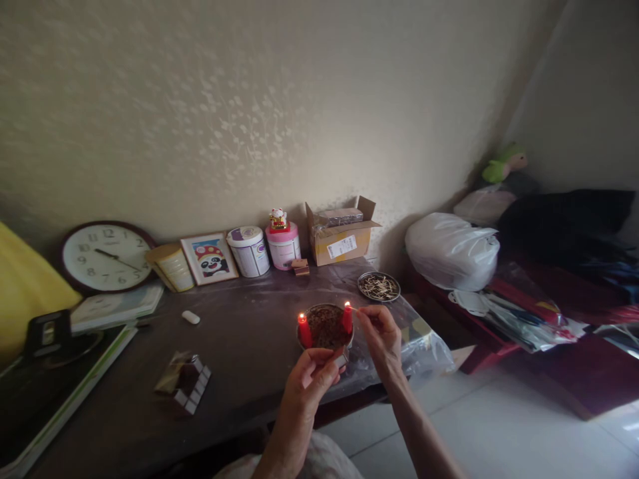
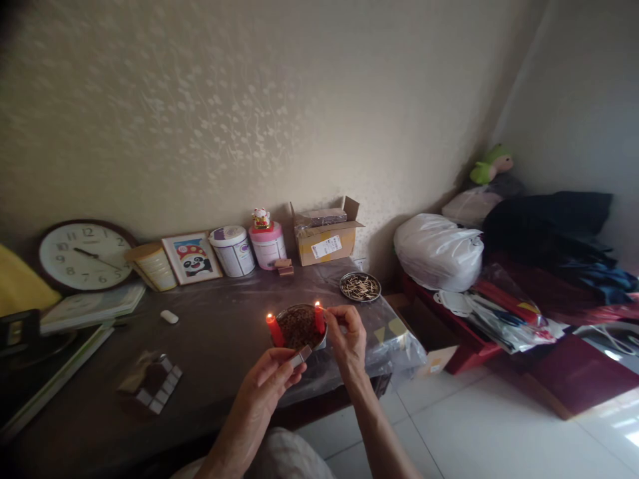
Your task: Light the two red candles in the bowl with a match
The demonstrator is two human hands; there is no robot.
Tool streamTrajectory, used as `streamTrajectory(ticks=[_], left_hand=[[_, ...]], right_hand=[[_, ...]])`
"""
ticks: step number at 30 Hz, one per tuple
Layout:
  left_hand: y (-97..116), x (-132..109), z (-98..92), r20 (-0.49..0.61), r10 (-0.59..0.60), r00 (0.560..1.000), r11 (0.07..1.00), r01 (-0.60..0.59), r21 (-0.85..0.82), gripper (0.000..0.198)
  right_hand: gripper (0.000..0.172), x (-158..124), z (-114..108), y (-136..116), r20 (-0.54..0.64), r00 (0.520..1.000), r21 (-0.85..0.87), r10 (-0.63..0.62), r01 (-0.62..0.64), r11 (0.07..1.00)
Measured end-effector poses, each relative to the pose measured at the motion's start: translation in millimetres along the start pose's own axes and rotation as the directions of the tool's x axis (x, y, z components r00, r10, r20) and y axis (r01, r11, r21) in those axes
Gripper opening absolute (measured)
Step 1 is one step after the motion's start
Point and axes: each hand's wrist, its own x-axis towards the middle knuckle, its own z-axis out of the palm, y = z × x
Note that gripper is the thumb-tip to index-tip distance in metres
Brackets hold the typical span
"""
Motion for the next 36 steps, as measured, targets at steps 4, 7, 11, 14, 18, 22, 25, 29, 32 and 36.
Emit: streamTrajectory(ticks=[4,7,11,14,18,22,25,29,32,36], left_hand=[[0,0,0.1,0.002,0.001,1.0,1.0,-0.001,0.001,0.018],[0,0,1.0,-0.004,-0.009,1.0,1.0,0.009,0.012,0.018],[0,1,1.0,-0.001,-0.011,1.0,1.0,0.011,0.018,0.018],[-1,1,0.4,0.01,-0.013,1.0,1.0,0.013,0.01,0.018],[0,1,0.7,0.012,-0.02,1.0,0.999,0.02,0.025,0.019],[-1,0,0.7,0.009,-0.008,1.0,1.0,0.008,0.028,0.019],[-2,1,-0.1,0.022,-0.013,1.0,1.0,0.013,0.019,0.018],[-3,1,-0.5,-0.011,-0.022,1.0,1.0,0.022,0.005,0.022],[-1,1,0.9,-0.029,-0.025,0.999,1.0,0.025,0.0,0.025],[2,0,3.9,-0.02,-0.036,0.999,0.999,0.036,0.005,0.025]], right_hand=[[0.018,1,-3,2,-0.009,1.0,-0.004,-0.007,0.007,1.0],[0.017,0,-4,1,-0.011,1.0,-0.007,-0.021,0.021,1.0],[0.015,0,-6,1,-0.006,0.999,-0.013,-0.038,0.037,0.999],[0.014,2,-7,1,-0.015,0.998,-0.013,-0.06,0.06,0.998],[0.016,3,-9,2,-0.02,0.999,-0.012,-0.041,0.04,0.999],[0.019,4,-9,2,-0.002,0.999,0.027,0.044,-0.044,0.999],[0.022,8,-11,-3,0.004,0.993,0.119,0.118,-0.118,0.986],[0.023,26,-28,-27,0.066,0.979,0.322,0.191,-0.203,0.925],[0.026,47,-53,-48,0.176,0.96,0.64,0.219,-0.281,0.715],[0.03,68,-76,-42,0.173,0.974,0.544,0.145,-0.217,0.811]])
